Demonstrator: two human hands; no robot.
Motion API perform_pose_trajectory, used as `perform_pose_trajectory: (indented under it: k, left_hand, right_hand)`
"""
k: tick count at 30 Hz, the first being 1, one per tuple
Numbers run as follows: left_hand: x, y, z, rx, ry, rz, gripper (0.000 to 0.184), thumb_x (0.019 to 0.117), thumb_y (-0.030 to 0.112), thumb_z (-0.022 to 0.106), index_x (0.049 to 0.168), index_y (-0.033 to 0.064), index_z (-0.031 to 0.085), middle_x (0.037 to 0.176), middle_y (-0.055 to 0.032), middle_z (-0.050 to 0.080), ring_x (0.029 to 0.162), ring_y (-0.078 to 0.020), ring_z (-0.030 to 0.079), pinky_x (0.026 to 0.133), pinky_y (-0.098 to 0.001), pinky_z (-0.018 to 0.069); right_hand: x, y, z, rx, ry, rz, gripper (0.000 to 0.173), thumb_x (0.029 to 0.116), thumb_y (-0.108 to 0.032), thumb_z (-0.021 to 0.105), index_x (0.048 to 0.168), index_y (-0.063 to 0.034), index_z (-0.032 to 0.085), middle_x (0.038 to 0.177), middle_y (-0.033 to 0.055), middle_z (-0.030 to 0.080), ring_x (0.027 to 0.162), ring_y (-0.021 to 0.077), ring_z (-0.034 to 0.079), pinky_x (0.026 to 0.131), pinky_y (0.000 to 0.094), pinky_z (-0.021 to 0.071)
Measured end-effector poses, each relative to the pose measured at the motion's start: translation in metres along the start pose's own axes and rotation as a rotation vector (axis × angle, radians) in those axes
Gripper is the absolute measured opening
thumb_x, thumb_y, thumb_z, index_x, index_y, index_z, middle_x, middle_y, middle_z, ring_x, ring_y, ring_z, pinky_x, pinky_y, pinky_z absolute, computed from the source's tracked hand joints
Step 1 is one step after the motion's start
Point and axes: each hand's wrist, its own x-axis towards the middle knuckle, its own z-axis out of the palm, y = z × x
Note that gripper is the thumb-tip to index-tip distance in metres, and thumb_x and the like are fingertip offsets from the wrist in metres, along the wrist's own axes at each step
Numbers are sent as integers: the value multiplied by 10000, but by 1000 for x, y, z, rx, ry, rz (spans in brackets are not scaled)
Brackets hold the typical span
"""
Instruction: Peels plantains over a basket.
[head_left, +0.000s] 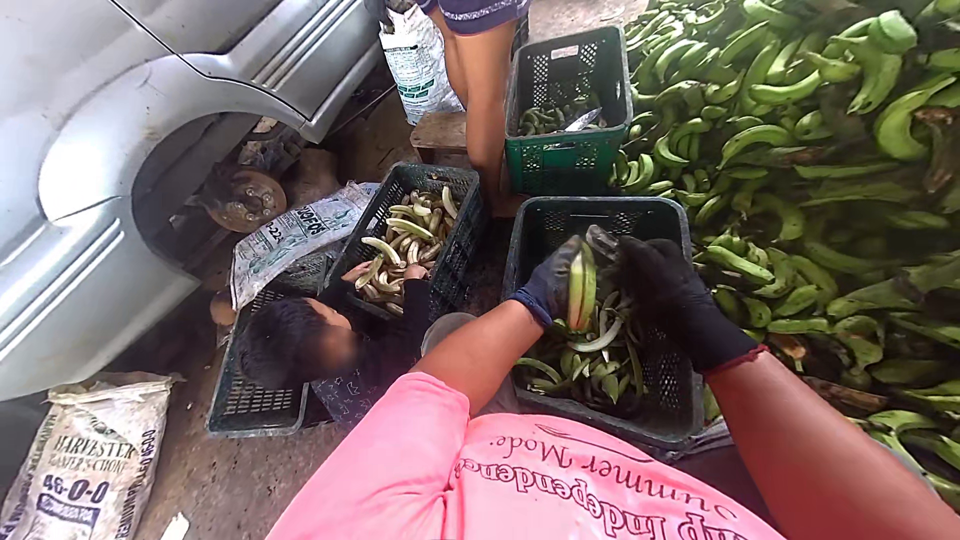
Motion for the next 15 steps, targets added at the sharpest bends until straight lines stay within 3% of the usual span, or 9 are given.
perform_pose_trajectory:
  k: [3, 5, 7, 9, 12, 15]
  left_hand:
    - [11, 7, -16, -157, 64, 60, 595, 1063, 573, 219, 956, 125, 596, 754, -41, 650, 679, -151, 642, 624, -336, 561]
    - [14, 18, -23, -258, 179, 73, 582, 1054, 592, 224, 943, 126, 554, 709, -45, 604, 609, -158, 604, 548, -328, 529]
    - [13, 20, -26, -324, 205, 49, 554, 1046, 602, 248, 954, 140, 539, 699, -40, 591, 571, -144, 595, 494, -295, 512]
    - [14, 14, -25, -282, 168, 28, 554, 1053, 584, 251, 928, 137, 554, 701, -34, 600, 581, -139, 600, 507, -289, 514]
    - [11, 7, -18, -186, 99, 24, 530, 1072, 535, 255, 926, 129, 563, 708, -33, 608, 618, -141, 615, 557, -311, 540]
    - [5, 3, -13, -140, -132, 65, 499, 1097, 449, 245, 920, 151, 604, 742, -12, 630, 691, -118, 630, 639, -293, 556]
  right_hand:
    - [-9, -17, 2, 33, 88, -220, 439, 1013, -240, 585, 1418, -69, 583, 1240, 213, 610, 1152, 362, 608, 976, 543, 523]
    - [-18, -26, 13, 32, 93, -403, 367, 1019, -223, 602, 1366, -105, 635, 1194, 197, 648, 1122, 357, 636, 957, 550, 536]
    - [-25, -25, 24, -29, 50, -468, 337, 1016, -174, 607, 1350, -164, 646, 1188, 176, 651, 1148, 366, 629, 968, 578, 522]
    - [-24, -21, 26, -62, 42, -440, 327, 1003, -131, 607, 1325, -152, 660, 1216, 201, 642, 1172, 404, 613, 968, 615, 506]
    - [-15, -21, 20, -73, 30, -336, 387, 1005, -149, 598, 1391, -125, 616, 1218, 232, 623, 1139, 426, 615, 930, 617, 516]
    - [-2, -14, 14, 21, -7, -171, 401, 1005, -163, 622, 1391, -54, 598, 1184, 241, 620, 1070, 405, 639, 904, 576, 545]
